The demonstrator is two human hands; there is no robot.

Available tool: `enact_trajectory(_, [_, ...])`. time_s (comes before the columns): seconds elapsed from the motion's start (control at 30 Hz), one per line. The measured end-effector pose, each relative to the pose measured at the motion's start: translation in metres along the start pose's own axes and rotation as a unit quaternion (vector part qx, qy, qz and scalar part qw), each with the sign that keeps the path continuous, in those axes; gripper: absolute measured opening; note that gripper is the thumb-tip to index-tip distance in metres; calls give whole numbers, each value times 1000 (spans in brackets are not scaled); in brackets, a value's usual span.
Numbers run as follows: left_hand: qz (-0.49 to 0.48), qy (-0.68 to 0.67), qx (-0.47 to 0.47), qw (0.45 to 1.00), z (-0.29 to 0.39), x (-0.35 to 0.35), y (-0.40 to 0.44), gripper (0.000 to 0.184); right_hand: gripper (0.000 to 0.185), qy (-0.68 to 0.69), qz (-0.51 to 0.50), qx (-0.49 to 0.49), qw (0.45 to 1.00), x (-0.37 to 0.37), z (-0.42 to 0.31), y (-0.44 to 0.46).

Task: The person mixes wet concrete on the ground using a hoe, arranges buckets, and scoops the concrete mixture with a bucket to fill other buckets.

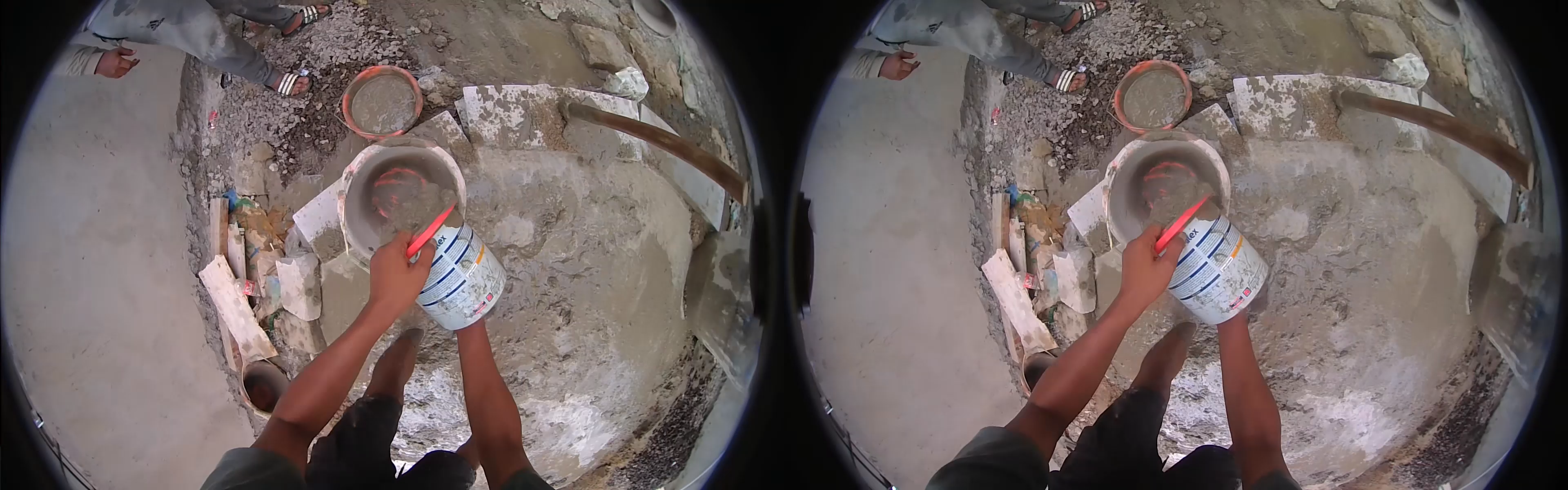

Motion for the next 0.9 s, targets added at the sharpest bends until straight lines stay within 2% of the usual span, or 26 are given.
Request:
enact_trajectory(0.07, [64,-30,25,997,-41,2,40,35,65,-85,41,-28,995,-9,3,15])
enact_trajectory(0.1, [56,-92,-13,994,-71,11,60,36,72,-182,61,-77,978,-20,1,32])
enact_trajectory(0.13, [54,-152,-54,985,-96,14,78,37,76,-271,147,-77,948,-22,-2,28])
enact_trajectory(0.17, [63,-142,-58,986,-103,15,87,36,80,-362,221,-69,903,-17,-3,25])
enact_trajectory(0.2, [81,-118,-71,987,-117,12,92,36,85,-397,229,-83,885,-21,-5,34])
enact_trajectory(0.27, [154,-96,-69,981,-133,-1,98,42,81,-482,208,-114,844,12,0,26])
enact_trajectory(0.3, [171,-81,-99,977,-140,-10,101,45,82,-508,179,-120,834,24,4,32])
enact_trajectory(0.33, [193,-114,-109,968,-139,-17,100,46,82,-519,176,-123,827,50,10,21])
enact_trajectory(0.4, [241,-212,-113,940,-144,-22,101,43,90,-597,160,-179,766,87,10,20])
enact_trajectory(0.5, [254,-367,-163,880,-143,-28,84,40,93,-710,112,-245,651,148,9,-5])
enact_trajectory(0.53, [220,-416,-176,865,-144,-23,81,41,92,-726,76,-273,627,169,11,-11])
enact_trajectory(0.6, [240,-495,-164,819,-135,-29,69,44,92,-747,4,-322,581,203,17,-24])
enact_trajectory(0.63, [248,-531,-155,795,-130,-30,64,46,86,-755,-13,-350,554,215,20,-33])
enact_trajectory(0.67, [216,-541,-201,788,-133,-22,61,50,86,-759,-34,-391,519,223,29,-35])
enact_trajectory(0.7, [234,-547,-218,774,-141,-22,58,50,86,-758,-55,-432,485,226,31,-45])
enact_trajectory(0.77, [259,-558,-269,741,-155,-9,36,50,83,-795,-71,-393,457,210,31,-47])
enact_trajectory(0.8, [219,-559,-269,753,-155,-1,30,52,81,-805,-77,-382,447,205,27,-45])
enact_trajectory(0.87, [199,-579,-214,761,-122,1,-1,49,77,-755,-74,-442,478,199,6,-87])
enact_trajectory(0.9, [184,-552,-218,783,-108,3,-31,43,75,-742,-69,-462,481,190,-18,-118])
Point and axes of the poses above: each hand's wrist, its own y-axis towards the middle knuckle, its own x-axis out of the palm, z = x × y, the point moved 7 cm from there along y, towards the middle knuckle, and after that the axes turned 12 degrees about z, right-handed, at the moved point
